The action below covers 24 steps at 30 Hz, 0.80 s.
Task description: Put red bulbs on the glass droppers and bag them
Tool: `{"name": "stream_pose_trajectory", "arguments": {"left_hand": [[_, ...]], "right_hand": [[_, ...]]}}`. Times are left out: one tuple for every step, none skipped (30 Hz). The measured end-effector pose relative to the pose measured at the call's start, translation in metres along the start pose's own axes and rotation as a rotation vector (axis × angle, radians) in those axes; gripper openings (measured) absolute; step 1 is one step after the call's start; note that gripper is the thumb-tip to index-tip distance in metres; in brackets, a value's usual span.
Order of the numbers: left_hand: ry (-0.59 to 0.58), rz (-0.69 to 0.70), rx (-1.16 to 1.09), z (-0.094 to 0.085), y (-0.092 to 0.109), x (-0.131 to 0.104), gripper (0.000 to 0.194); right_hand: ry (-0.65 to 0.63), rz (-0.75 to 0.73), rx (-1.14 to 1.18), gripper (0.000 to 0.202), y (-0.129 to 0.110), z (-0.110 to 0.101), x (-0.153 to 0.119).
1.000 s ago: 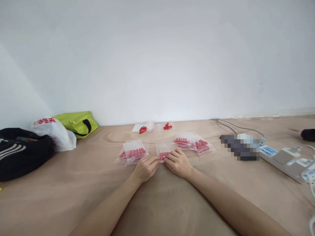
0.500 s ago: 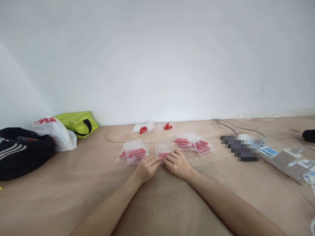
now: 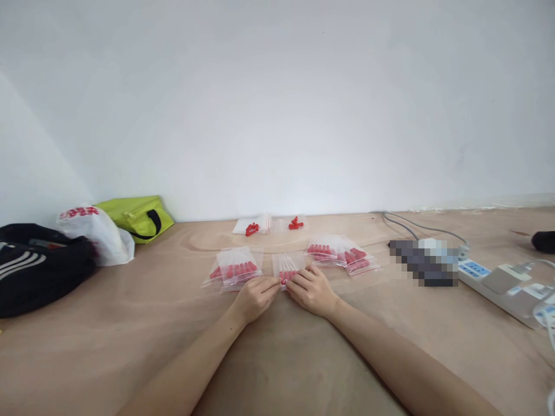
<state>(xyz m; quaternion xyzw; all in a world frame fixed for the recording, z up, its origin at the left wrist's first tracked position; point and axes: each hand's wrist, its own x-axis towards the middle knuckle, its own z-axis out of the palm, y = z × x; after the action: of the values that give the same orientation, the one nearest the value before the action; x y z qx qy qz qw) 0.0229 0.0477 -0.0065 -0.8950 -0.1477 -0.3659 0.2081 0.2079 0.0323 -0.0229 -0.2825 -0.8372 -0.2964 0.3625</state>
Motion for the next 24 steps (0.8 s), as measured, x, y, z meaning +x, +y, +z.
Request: {"name": "stream_pose_trajectory", "arguments": {"left_hand": [[0.001, -0.002, -0.001, 0.0, 0.001, 0.0, 0.027], [0.001, -0.004, 0.0, 0.001, 0.001, 0.0, 0.028], [0.001, -0.003, 0.0, 0.001, 0.001, 0.0, 0.028], [0.002, -0.001, -0.001, 0.001, 0.002, 0.0, 0.029], [0.002, 0.004, -0.003, 0.001, 0.002, 0.0, 0.03], [0.004, 0.01, -0.006, 0.001, 0.002, -0.001, 0.031], [0.004, 0.014, -0.01, 0.001, 0.002, -0.001, 0.032], [0.006, 0.016, -0.012, 0.0, 0.002, -0.001, 0.032], [0.007, 0.019, -0.013, 0.0, 0.002, -0.001, 0.032], [0.006, 0.022, -0.011, 0.0, 0.002, 0.0, 0.031], [0.004, 0.024, -0.01, -0.001, 0.003, 0.0, 0.031], [0.002, 0.026, -0.008, -0.001, 0.003, 0.0, 0.03], [0.0, 0.025, -0.008, -0.001, 0.003, 0.0, 0.029], [-0.001, 0.021, -0.011, -0.001, 0.003, 0.001, 0.028], [0.0, 0.017, -0.017, -0.001, 0.003, 0.001, 0.028], [0.002, 0.012, -0.025, 0.0, 0.003, 0.001, 0.027], [0.006, 0.004, -0.033, 0.0, 0.002, 0.001, 0.027], [0.012, -0.006, -0.041, 0.0, 0.002, 0.001, 0.026], [0.02, -0.018, -0.048, 0.0, 0.003, 0.001, 0.025], [0.027, -0.031, -0.055, 0.0, 0.003, 0.001, 0.025], [0.032, -0.047, -0.062, 0.0, 0.003, 0.001, 0.024], [0.033, -0.062, -0.069, -0.001, 0.003, 0.001, 0.024], [0.032, -0.075, -0.077, -0.001, 0.004, 0.001, 0.024], [0.027, -0.086, -0.088, -0.001, 0.004, 0.001, 0.025]], "right_hand": [[0.002, -0.014, -0.005, 0.016, 0.0, 0.0, 0.0], [0.003, -0.028, -0.011, 0.016, 0.0, 0.0, 0.0], [0.006, -0.042, -0.016, 0.016, 0.0, 0.0, 0.001], [0.01, -0.056, -0.021, 0.017, 0.0, 0.0, 0.001], [0.014, -0.071, -0.023, 0.017, 0.0, 0.0, 0.001], [0.018, -0.088, -0.024, 0.018, -0.001, 0.0, 0.001], [0.022, -0.105, -0.025, 0.019, -0.001, -0.001, 0.001], [0.024, -0.121, -0.027, 0.021, -0.001, -0.001, 0.001], [0.026, -0.135, -0.03, 0.022, -0.001, -0.001, 0.002], [0.028, -0.144, -0.034, 0.023, -0.001, -0.001, 0.002], [0.03, -0.148, -0.039, 0.024, -0.001, -0.002, 0.002], [0.032, -0.148, -0.044, 0.024, -0.001, -0.002, 0.002], [0.033, -0.144, -0.047, 0.025, -0.002, -0.002, 0.003], [0.03, -0.14, -0.051, 0.025, -0.002, -0.002, 0.003], [0.024, -0.134, -0.054, 0.025, -0.002, -0.003, 0.003], [0.015, -0.131, -0.058, 0.024, -0.002, -0.003, 0.004], [0.003, -0.128, -0.062, 0.024, -0.003, -0.004, 0.004], [-0.01, -0.123, -0.066, 0.024, -0.003, -0.004, 0.004], [-0.021, -0.116, -0.07, 0.024, -0.003, -0.005, 0.004], [-0.031, -0.108, -0.074, 0.025, -0.003, -0.005, 0.004], [-0.039, -0.101, -0.078, 0.025, -0.003, -0.006, 0.004], [-0.046, -0.094, -0.081, 0.026, -0.002, -0.007, 0.003], [-0.055, -0.086, -0.086, 0.027, -0.001, -0.009, 0.002], [-0.066, -0.08, -0.092, 0.028, 0.0, -0.01, 0.001]]}}
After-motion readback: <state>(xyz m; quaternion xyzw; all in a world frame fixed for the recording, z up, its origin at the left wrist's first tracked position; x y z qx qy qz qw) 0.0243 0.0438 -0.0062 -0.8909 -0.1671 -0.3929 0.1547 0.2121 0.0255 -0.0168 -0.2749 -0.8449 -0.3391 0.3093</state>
